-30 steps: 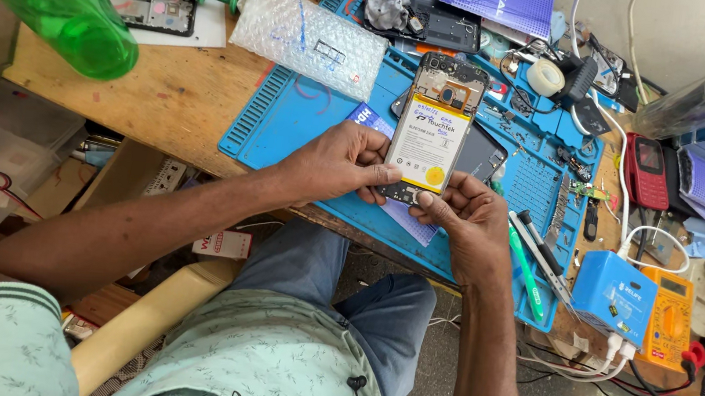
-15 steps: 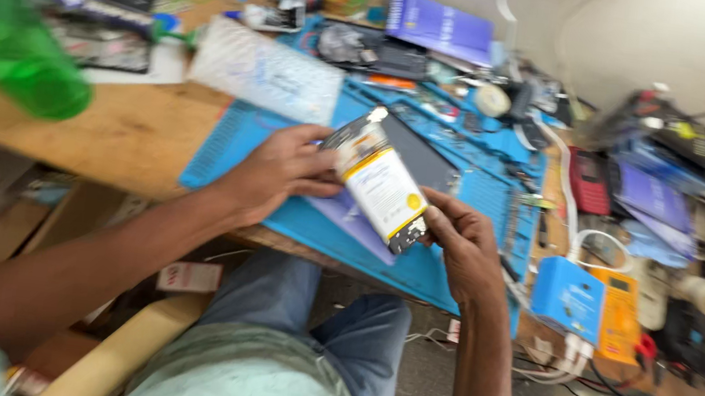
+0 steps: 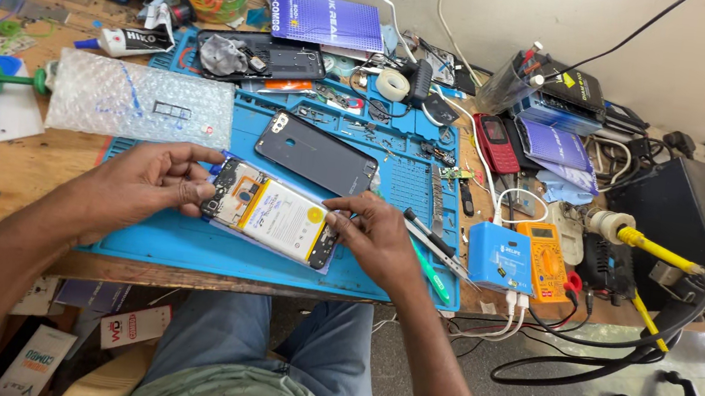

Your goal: The person reassembles a disassembled smartphone on a cluttered workbench. They use tweezers and a screwdriver to connect internal components and secure the back cover, then plug in a charging cable to test the device.

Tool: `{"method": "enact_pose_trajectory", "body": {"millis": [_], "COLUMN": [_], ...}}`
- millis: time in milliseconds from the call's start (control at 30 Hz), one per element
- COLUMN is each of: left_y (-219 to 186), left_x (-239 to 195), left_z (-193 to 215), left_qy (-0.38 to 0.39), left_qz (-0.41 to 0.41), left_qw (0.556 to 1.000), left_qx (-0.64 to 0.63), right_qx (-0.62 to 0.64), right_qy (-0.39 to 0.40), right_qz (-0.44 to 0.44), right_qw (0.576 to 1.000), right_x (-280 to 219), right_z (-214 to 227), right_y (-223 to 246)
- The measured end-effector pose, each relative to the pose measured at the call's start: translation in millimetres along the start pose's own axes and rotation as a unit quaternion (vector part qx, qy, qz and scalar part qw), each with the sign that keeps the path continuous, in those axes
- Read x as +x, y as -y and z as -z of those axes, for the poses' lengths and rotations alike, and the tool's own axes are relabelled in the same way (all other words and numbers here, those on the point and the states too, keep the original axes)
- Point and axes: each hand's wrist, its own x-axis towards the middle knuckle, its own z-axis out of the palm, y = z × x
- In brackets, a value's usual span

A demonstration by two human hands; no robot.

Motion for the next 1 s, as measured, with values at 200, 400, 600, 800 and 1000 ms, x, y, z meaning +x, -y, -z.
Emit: {"method": "enact_pose_trajectory", "body": {"millis": [200, 400, 600, 800, 1000], "left_y": [-5, -26, -47, -47, -39], "left_x": [8, 6, 2, -7, -3], "left_z": [-8, -12, -17, -19, -16], "left_qy": [-0.016, -0.011, -0.025, -0.024, -0.017], "left_qz": [0.007, 0.046, 0.079, 0.043, 0.015], "left_qw": [0.999, 0.995, 0.97, 0.952, 0.947], "left_qx": [0.042, 0.09, 0.229, 0.302, 0.321], "right_qx": [-0.073, -0.106, -0.199, -0.258, -0.274], "right_qy": [-0.017, -0.123, -0.21, -0.115, -0.142], "right_qz": [0.019, 0.048, 0.063, -0.022, -0.051], "right_qw": [0.997, 0.986, 0.955, 0.959, 0.95], "right_x": [-6, -16, 1, -7, -27], "right_z": [0, 29, 78, 110, 100], "right_y": [12, 0, -33, -29, -24]}}
